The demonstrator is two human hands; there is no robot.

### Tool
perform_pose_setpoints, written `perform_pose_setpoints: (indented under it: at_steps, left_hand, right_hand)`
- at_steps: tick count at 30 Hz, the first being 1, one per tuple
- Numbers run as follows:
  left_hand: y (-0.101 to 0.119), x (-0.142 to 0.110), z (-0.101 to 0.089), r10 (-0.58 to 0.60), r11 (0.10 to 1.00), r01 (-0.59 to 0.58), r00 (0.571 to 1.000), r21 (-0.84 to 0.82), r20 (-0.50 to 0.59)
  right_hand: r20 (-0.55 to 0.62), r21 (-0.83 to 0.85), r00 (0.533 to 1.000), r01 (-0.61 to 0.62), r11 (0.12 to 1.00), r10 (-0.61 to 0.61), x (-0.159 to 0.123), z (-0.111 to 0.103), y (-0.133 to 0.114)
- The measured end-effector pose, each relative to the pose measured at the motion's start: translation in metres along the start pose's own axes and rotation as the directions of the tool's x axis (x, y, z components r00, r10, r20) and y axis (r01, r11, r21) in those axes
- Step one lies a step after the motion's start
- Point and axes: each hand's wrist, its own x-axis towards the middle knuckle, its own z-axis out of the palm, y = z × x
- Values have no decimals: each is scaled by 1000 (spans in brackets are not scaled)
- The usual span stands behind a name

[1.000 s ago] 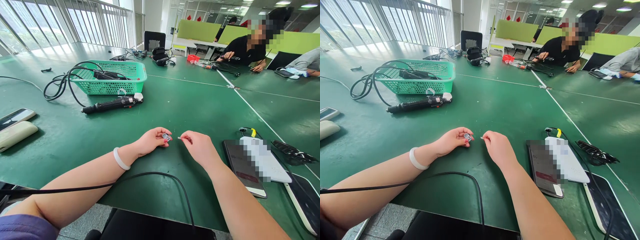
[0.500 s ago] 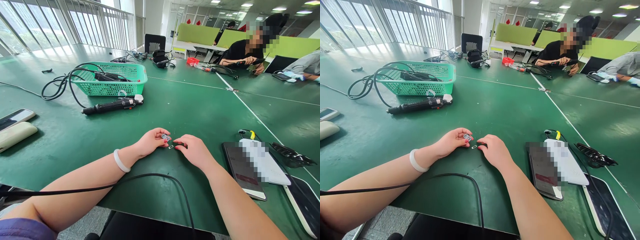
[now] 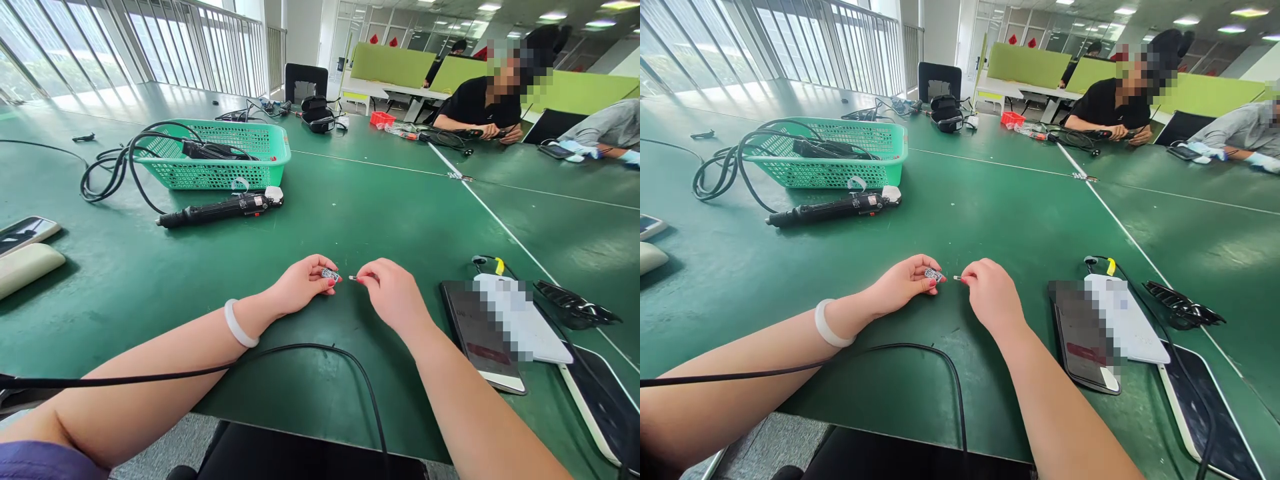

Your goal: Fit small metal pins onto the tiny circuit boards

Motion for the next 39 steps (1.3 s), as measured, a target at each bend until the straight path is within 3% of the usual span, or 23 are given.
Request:
perform_pose_setpoints:
  at_steps: [3,10,27,39]
  left_hand:
    - [-5,0,1,58,998,-58,998,35,1]
    - [-8,1,3,121,992,-121,993,43,3]
    - [-7,0,4,113,993,-113,994,41,-4]
    - [-7,1,4,100,995,-101,995,-5,-9]
  right_hand:
    - [-130,106,991,26,994,-12,-4,-3,-13]
    - [-125,119,991,63,991,-48,-9,14,-37]
    - [-115,147,993,8,989,9,-9,12,-36]
    - [-80,275,997,12,961,10,-7,7,-23]
